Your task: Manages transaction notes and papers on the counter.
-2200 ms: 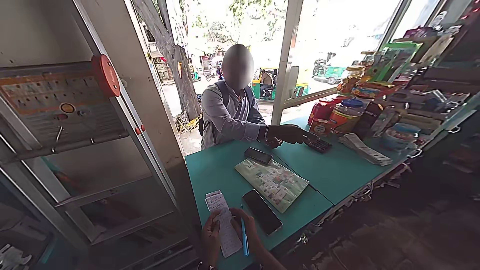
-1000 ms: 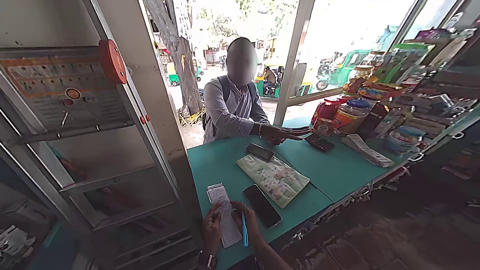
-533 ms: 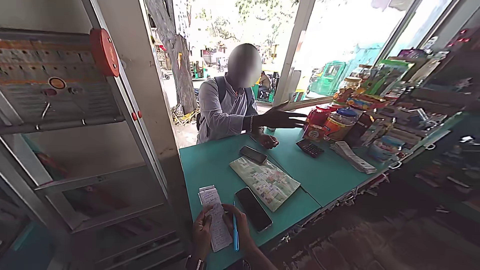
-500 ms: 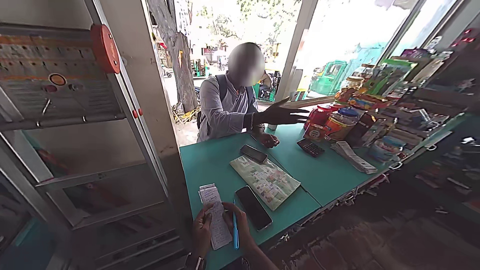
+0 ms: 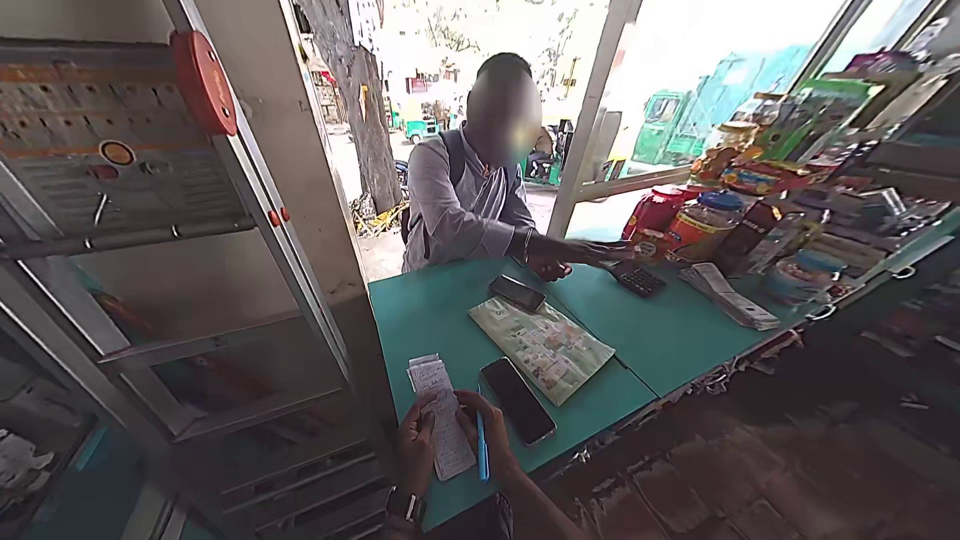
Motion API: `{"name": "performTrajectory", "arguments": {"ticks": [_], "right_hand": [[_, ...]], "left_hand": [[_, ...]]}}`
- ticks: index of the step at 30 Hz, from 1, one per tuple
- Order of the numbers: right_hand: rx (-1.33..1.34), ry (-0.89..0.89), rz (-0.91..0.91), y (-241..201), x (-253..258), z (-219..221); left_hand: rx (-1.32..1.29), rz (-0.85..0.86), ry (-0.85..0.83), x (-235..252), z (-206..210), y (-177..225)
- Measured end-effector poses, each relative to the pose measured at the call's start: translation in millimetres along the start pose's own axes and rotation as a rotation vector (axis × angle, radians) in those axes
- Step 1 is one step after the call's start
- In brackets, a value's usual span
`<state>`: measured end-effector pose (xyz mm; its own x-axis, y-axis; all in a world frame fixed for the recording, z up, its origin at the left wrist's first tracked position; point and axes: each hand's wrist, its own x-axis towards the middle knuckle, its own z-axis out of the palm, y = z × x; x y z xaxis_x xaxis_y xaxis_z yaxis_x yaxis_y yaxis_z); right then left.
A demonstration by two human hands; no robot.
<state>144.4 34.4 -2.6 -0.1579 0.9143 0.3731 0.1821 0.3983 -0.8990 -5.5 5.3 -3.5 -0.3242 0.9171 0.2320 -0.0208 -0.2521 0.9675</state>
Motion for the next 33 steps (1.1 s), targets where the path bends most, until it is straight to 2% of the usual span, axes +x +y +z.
{"name": "performTrajectory", "arguments": {"ticks": [11,17,22,25,28,33], "right_hand": [[-0.078,-0.015,0.015,-5.2,2.1,-4.1],[-0.078,-0.002,0.009,-6.6,3.1,-2.3],[-0.051,0.016,0.003,-9.0,0.4,-4.3],[-0.022,0.034,-0.014,-4.1,5.3,-3.0],[-0.011,0.018,0.006,-2.2,-1.5,-0.3],[0.003,0.046,-0.007,-0.2,-0.6,-5.3]], "left_hand": [[0.049,-0.06,-0.031,1.2,-1.2,1.0],[0.041,-0.024,-0.042,2.7,-2.3,2.7],[0.196,-0.053,-0.048,0.9,-1.4,11.8],[0.097,-0.005,-0.031,5.0,2.6,11.0],[0.015,-0.027,-0.023,-1.8,-0.2,8.6],[0.034,-0.035,-0.028,1.1,6.1,8.4]]}}
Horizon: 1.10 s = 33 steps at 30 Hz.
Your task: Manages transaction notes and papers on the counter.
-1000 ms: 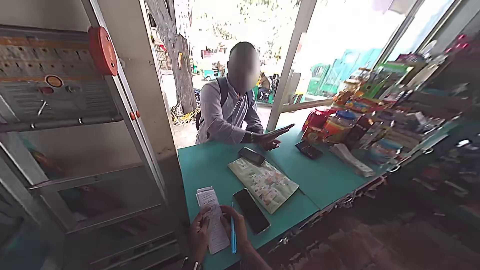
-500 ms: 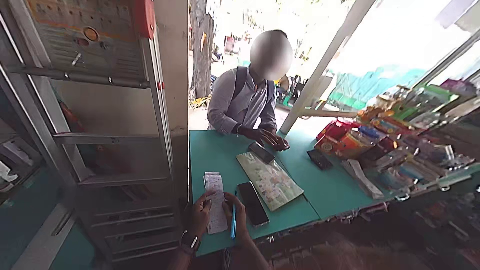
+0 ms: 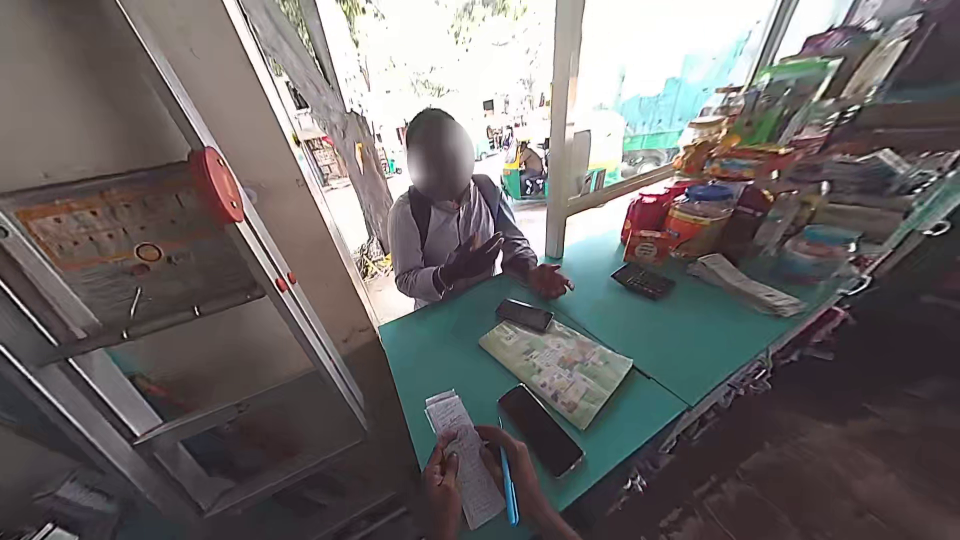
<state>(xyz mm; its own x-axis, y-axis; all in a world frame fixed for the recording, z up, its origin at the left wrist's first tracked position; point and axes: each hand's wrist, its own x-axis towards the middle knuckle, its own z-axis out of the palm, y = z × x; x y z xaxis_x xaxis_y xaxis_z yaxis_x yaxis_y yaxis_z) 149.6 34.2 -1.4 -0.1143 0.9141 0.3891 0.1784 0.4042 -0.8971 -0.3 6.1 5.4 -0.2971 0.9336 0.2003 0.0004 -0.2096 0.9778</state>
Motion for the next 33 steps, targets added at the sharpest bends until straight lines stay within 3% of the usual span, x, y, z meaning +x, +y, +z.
{"name": "performTrajectory", "arguments": {"ticks": [9,25,33], "right_hand": [[-0.058,-0.021,-0.016,2.1,-1.7,3.6],[-0.002,-0.134,0.01,-5.5,4.1,-5.4],[0.024,-0.165,0.05,-5.8,6.5,-9.8]], "left_hand": [[0.008,-0.031,-0.004,-3.7,-2.2,0.8],[0.06,0.06,-0.019,6.6,-6.4,-13.7],[0.112,0.026,0.053,2.3,4.3,3.2]]}}
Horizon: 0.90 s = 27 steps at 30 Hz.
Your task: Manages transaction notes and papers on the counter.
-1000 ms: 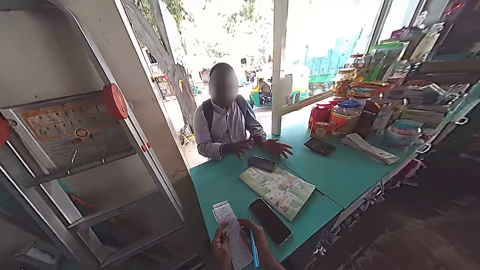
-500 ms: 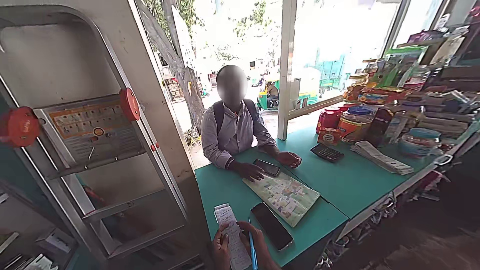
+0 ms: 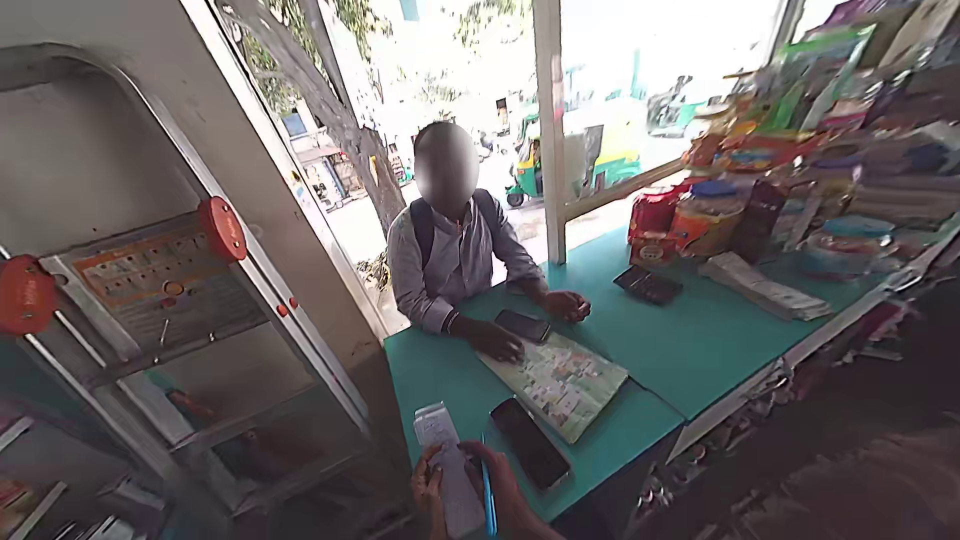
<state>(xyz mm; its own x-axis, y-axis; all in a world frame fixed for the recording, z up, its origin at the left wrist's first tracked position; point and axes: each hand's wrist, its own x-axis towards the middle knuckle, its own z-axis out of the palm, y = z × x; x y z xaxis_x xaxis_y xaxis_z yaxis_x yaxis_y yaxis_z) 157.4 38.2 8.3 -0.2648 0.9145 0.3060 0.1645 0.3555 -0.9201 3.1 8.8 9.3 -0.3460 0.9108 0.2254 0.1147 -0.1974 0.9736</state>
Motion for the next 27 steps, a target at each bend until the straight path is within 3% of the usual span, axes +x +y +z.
{"name": "performTrajectory", "arguments": {"ticks": [8,14,27], "right_hand": [[0.036,0.003,0.003,-0.2,1.6,0.8],[0.061,0.0,-0.027,5.1,-4.1,6.6],[0.024,0.05,-0.022,4.6,-1.5,8.5]], "left_hand": [[-0.053,0.035,0.036,-0.4,1.9,-5.1],[-0.091,-0.031,0.089,-5.3,0.3,-4.0],[-0.061,-0.039,0.031,-1.8,-0.9,-2.7]]}}
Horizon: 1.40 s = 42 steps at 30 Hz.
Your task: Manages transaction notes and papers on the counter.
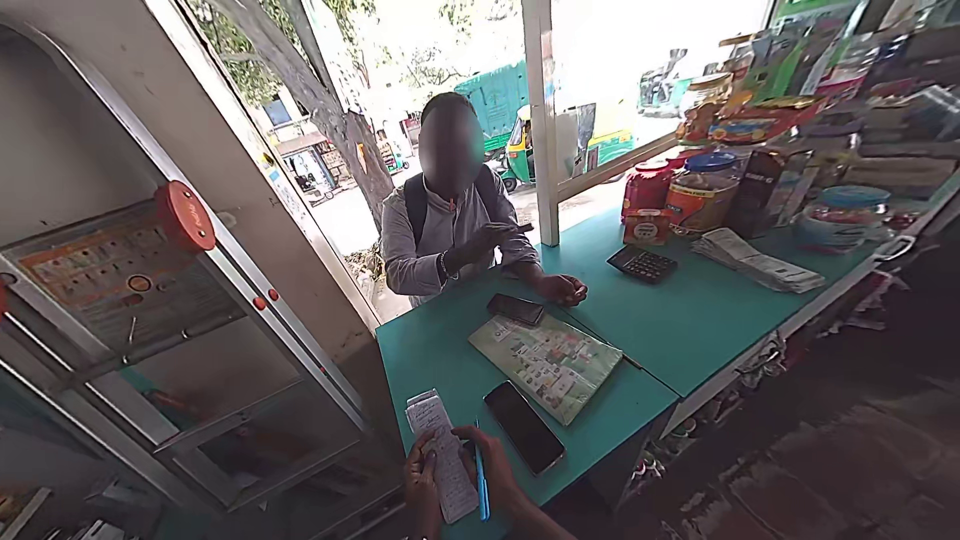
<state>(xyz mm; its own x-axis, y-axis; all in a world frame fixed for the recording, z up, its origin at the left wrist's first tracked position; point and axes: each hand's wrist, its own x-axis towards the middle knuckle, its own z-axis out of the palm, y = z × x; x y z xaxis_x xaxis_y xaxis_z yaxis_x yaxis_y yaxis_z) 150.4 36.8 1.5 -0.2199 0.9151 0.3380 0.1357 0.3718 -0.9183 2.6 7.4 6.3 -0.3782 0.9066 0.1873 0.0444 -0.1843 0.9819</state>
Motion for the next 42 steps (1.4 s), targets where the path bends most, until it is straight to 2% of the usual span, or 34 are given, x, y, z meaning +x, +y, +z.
{"name": "performTrajectory", "arguments": {"ticks": [21,31,37,42], "right_hand": [[-0.168,0.069,-0.009,-3.0,-1.5,6.2],[-0.138,0.098,-0.003,-1.8,-0.7,6.7],[-0.168,0.078,-0.008,-4.5,-0.4,2.2],[-0.102,0.157,0.032,-2.1,-8.2,1.6]], "left_hand": [[0.076,0.027,-0.118,2.9,-7.2,-2.6],[0.068,0.033,-0.136,2.9,-4.8,-2.8],[0.156,0.045,-0.165,3.9,-6.3,-0.1],[0.118,0.045,-0.178,0.2,-6.4,-4.9]]}}
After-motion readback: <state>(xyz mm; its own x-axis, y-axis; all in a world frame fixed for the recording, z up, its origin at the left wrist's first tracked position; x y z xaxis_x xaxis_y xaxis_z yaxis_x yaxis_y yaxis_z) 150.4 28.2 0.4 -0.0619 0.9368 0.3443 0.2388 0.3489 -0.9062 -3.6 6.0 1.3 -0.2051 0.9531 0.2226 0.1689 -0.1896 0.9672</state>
